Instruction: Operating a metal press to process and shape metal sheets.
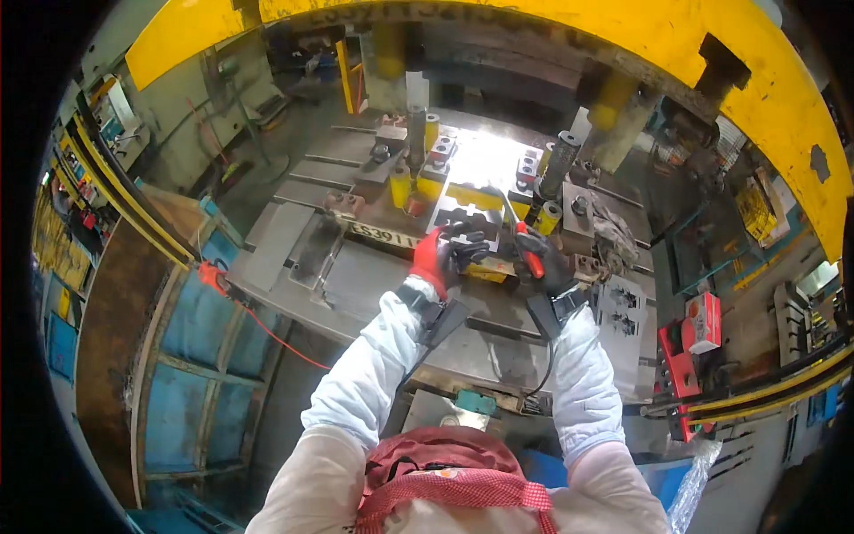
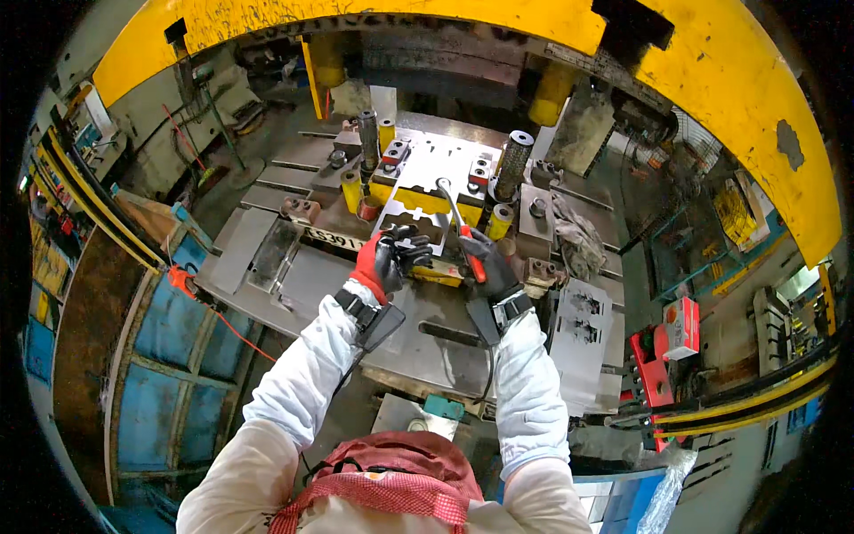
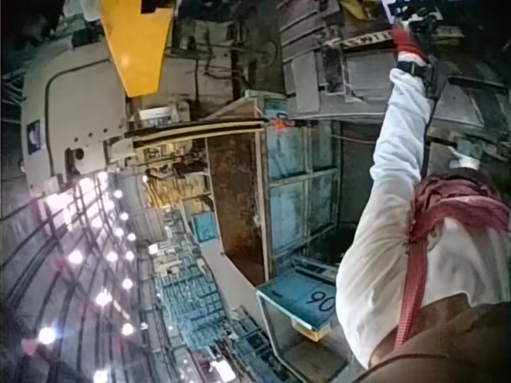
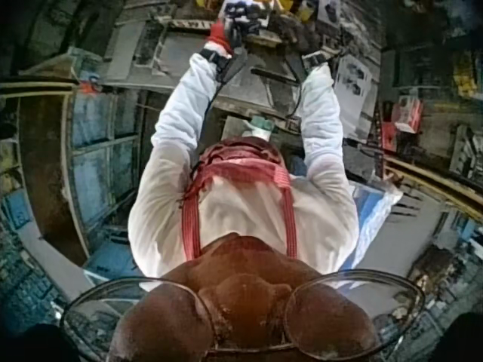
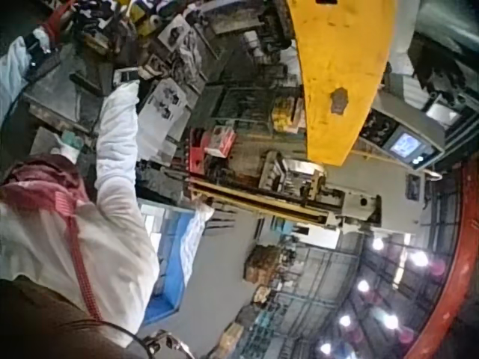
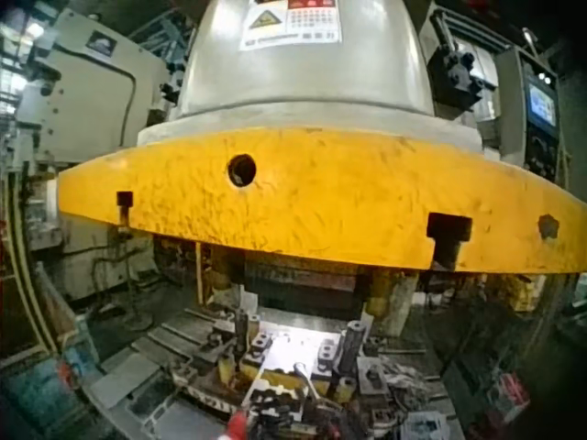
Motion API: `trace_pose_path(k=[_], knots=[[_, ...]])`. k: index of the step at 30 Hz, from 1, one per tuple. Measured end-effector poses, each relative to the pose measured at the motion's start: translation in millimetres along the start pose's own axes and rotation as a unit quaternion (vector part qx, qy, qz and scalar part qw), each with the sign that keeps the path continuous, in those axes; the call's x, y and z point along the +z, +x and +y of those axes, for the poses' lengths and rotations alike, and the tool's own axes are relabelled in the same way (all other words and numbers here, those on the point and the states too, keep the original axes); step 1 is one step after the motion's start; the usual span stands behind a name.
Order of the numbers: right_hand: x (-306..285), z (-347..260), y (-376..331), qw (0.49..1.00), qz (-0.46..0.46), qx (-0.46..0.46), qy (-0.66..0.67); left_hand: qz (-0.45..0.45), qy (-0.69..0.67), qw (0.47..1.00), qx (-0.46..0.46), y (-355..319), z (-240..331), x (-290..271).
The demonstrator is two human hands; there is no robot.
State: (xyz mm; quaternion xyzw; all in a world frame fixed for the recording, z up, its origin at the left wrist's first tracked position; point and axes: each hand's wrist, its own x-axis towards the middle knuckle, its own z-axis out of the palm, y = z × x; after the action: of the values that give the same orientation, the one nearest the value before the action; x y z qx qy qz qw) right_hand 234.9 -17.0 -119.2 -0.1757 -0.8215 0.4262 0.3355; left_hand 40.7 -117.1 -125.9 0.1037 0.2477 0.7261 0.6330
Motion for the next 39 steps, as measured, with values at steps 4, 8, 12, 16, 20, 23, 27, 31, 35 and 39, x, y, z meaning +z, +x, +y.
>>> trace_pose_path(k=[4,8,12,16,20,23,27,31,35,39], knots=[[4,-59,14,0.911,0.023,0.257,0.321,-0.021,0.065,0.997,0.042,-3,2,5],[9,-78,4,0.933,0.065,0.238,0.262,-0.054,0.193,0.972,0.121,-1,-6,5],[39,-114,-72,0.936,0.181,0.219,0.21,0.025,0.032,0.999,0.029,3,1,-1],[71,-115,-198,0.889,0.253,0.303,0.232,0.028,0.012,0.999,0.044,7,-2,2],[102,-76,-307,0.83,0.278,0.397,0.276,0.063,-0.005,0.997,0.038,8,-3,5],[118,-67,-339,0.786,0.326,0.418,0.318,0.043,-0.013,0.998,0.034,3,-3,10],[127,-66,-344,0.787,0.329,0.429,0.296,-0.009,0.006,0.998,0.058,9,-6,-1],[127,-63,-344,0.798,0.313,0.42,0.299,-0.023,-0.025,0.997,0.069,16,-7,-9],[123,-67,-344,0.793,0.322,0.436,0.277,0.007,-0.024,0.998,0.054,12,-8,0],[118,-42,-365,0.826,0.289,0.421,0.24,-0.021,0.0,0.997,0.07,12,-8,0]])
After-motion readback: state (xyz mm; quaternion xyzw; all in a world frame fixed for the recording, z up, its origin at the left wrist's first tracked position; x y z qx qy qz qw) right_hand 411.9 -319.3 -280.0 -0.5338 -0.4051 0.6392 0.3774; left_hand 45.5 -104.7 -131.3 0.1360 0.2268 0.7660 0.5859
